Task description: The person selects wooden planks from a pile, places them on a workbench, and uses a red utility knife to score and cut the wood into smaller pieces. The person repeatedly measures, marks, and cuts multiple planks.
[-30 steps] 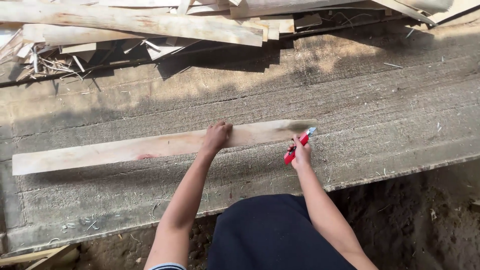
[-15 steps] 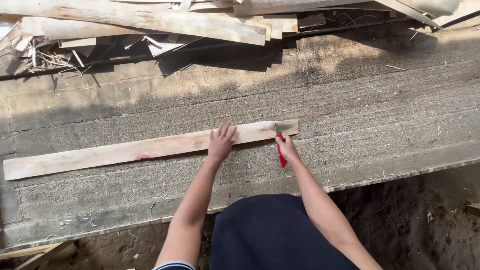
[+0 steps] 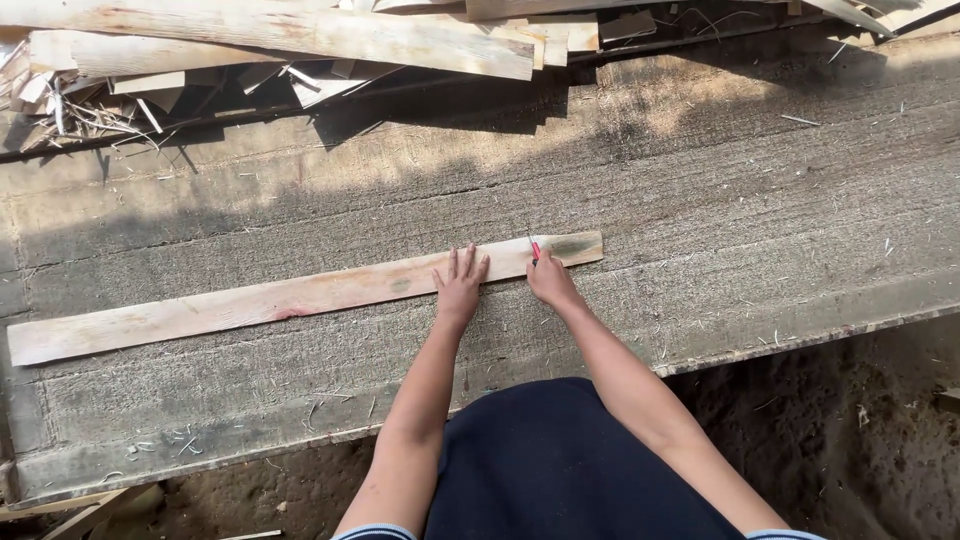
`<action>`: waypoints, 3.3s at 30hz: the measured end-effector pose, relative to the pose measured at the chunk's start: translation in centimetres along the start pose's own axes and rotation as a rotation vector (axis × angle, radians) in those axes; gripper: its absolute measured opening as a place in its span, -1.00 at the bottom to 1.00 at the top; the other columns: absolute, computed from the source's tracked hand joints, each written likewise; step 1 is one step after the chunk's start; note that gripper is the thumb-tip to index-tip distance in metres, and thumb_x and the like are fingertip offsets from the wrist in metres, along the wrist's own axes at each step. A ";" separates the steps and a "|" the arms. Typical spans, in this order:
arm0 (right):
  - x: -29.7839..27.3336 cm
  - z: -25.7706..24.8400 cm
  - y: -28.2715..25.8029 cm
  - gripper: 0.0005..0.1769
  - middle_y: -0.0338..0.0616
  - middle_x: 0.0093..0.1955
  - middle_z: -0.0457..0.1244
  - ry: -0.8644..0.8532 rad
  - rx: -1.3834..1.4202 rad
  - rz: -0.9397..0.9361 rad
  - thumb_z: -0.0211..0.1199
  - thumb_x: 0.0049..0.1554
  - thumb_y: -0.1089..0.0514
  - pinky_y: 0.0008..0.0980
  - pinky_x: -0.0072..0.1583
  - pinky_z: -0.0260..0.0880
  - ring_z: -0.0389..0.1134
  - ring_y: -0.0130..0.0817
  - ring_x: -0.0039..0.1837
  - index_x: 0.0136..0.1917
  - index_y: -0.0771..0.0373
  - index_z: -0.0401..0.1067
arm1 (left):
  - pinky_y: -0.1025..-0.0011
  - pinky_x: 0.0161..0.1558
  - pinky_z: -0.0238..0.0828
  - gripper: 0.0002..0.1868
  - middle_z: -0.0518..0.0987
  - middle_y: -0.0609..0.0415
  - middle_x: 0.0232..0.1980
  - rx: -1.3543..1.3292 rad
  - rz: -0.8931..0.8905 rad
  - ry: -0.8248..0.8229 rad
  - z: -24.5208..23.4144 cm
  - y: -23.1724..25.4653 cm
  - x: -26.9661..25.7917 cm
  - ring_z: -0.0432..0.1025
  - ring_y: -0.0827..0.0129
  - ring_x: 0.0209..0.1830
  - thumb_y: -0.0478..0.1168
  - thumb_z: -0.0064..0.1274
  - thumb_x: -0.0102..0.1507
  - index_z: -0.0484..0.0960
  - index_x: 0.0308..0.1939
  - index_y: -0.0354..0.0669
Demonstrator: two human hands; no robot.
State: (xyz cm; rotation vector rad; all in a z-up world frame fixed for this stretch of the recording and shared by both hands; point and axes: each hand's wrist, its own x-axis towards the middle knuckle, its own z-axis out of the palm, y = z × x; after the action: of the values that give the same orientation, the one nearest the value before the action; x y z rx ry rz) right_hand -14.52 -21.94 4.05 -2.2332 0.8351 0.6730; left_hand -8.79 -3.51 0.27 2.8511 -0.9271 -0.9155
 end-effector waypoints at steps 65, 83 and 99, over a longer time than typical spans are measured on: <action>-0.1 -17.5 26.3 -0.68 0.07 -0.24 0.29 0.273 1.196 0.096 0.11 0.22 0.08 -0.22 -0.46 0.53 0.36 -0.23 -0.45 0.08 0.40 0.38 | -0.02 0.38 0.23 0.04 0.32 0.04 0.32 0.162 0.193 0.335 -0.2 13.9 8.3 0.28 0.15 0.39 0.04 0.14 -0.01 0.10 0.55 0.12; 24.3 -47.8 52.5 -0.90 -0.09 -0.28 0.41 0.536 0.905 0.117 0.30 0.02 0.14 -0.50 -0.34 0.41 0.42 -0.42 -0.36 -0.17 0.14 0.55 | -0.12 0.47 0.20 -0.08 0.18 -0.07 0.51 0.009 -0.040 0.181 -2.3 41.2 22.8 0.29 0.11 0.45 -0.16 0.28 0.17 0.16 0.53 -0.26; 45.3 -60.9 49.0 -0.23 0.18 0.44 0.19 0.650 0.811 0.435 0.48 0.13 -0.06 -0.06 0.41 0.24 0.22 0.10 0.46 0.37 0.36 0.15 | 0.07 0.51 0.18 -0.15 0.23 -0.23 0.52 -0.223 -0.094 0.265 0.9 41.4 23.4 0.13 -0.03 0.51 -0.83 0.01 0.01 0.33 0.38 -0.36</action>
State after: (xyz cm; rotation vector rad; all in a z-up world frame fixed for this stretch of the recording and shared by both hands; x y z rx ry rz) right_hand -5.23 -111.46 -4.46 -1.5030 1.5916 -0.2493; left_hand -16.12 -50.17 -5.40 2.7515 -0.6266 -0.5827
